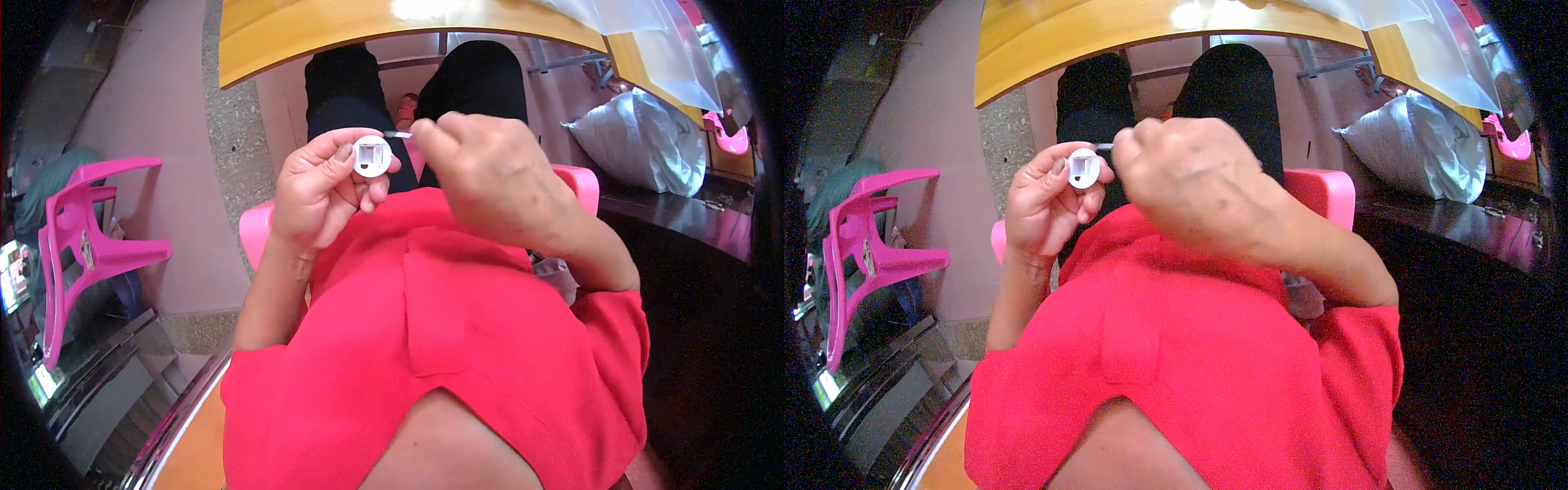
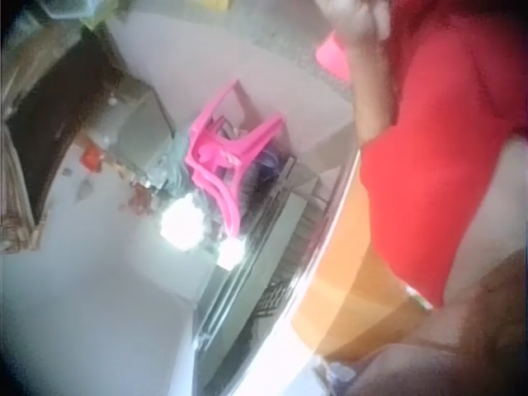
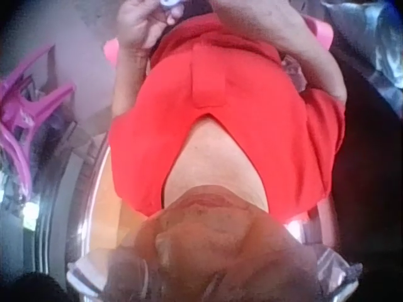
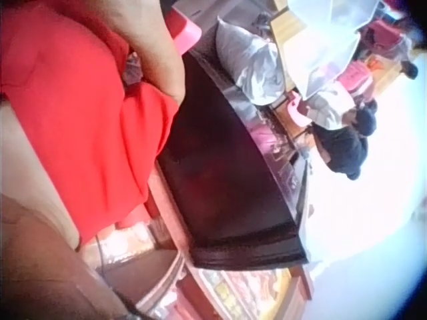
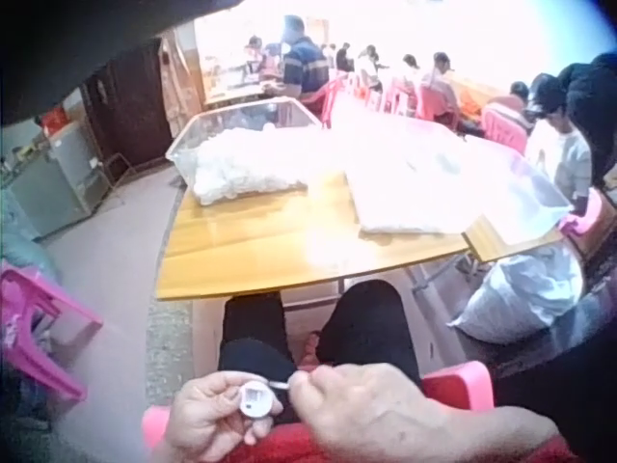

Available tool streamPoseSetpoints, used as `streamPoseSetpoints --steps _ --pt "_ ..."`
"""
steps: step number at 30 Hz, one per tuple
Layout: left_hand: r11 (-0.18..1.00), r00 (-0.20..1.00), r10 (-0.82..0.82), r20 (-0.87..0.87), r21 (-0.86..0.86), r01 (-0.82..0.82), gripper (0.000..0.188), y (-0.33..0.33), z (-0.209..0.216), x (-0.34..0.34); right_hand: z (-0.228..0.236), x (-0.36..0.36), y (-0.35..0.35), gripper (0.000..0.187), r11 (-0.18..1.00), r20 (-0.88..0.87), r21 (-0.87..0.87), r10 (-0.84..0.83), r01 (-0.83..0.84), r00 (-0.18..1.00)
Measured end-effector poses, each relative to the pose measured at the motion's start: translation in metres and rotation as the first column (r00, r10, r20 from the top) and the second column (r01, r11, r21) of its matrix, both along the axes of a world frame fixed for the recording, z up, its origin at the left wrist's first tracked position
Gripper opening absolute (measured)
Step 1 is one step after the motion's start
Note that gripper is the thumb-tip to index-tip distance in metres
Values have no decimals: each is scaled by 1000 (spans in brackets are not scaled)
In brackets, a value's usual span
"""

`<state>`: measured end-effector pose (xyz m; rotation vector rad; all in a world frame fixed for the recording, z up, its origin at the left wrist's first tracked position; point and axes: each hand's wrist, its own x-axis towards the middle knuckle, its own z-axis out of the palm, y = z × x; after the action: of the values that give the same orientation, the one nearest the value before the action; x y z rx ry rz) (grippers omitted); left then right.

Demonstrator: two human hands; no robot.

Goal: The person cleans small plastic pieces by scraping them with a pointed metal tool, repeatedly picking up new pieces and sorting the finished items into plastic trays.

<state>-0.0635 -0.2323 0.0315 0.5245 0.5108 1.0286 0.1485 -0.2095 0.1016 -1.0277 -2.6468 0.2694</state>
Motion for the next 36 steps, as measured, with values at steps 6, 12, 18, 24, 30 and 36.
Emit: streamPoseSetpoints --steps 6,12,18,24,30,36 --pt "998 1000 1 -9 -64 -1 26 33 3 18 -20 25 34 25 991 -76 -113 -78 69 994" --pt "999 988 40 -148 -14 -43 25 60 23 28 -39 36 57 13 977 -286 -180 -166 117 944" --pt "690 602 646 -469 696 -199 23 177 96 27 -83 59 68 9 957 -258 -219 -245 191 934" --pt "393 45 917 -396 917 62 26 356 169 0 -79 64 69 12 959 -265 -200 -250 200 932" --pt "356 -18 907 -421 744 565 37 385 153 107 -76 70 68 7 957 -194 -212 -241 200 951" --pt "116 88 616 -783 200 973 29 382 139 238 -80 67 67 8 945 -150 -273 -228 181 962"
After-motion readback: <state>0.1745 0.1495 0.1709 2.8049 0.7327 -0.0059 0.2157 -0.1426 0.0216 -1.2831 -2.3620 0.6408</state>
